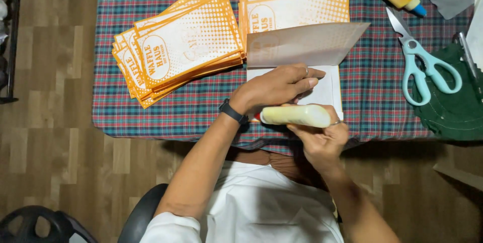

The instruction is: Applying liquid glue to the edges of paper bag templates and folding them to assemble the bags.

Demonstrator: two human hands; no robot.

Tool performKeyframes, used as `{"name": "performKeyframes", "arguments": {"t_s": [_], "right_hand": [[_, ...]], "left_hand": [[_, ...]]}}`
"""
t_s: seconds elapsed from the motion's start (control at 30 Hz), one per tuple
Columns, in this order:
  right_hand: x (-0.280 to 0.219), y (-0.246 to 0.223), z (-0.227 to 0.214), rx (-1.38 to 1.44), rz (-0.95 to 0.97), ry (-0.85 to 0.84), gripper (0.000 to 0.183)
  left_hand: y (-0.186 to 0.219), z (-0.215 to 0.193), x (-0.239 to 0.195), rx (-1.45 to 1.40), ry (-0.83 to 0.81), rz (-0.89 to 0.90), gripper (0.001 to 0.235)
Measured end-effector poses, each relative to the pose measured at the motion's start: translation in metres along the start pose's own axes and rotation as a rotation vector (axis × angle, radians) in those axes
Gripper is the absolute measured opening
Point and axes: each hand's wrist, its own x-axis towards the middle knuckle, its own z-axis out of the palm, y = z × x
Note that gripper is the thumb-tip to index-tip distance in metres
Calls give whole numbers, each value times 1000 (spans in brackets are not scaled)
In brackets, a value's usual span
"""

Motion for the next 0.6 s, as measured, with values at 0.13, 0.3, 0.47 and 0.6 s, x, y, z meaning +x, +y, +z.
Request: {"name": "performKeyframes", "arguments": {"t_s": [0.13,0.3,0.47,0.6], "right_hand": [[-7,22,-7,93,92,-12,36],[38,-6,-68,380,409,258,46],[74,6,-148,-48,445,209,31],[87,-14,-145,-723,364,-2,39]], "left_hand": [[-9,0,2,6,9,59,48],[2,13,-1,189,140,122,29],[-1,52,-6,354,340,225,15],[19,69,-22,621,516,424,8]]}}
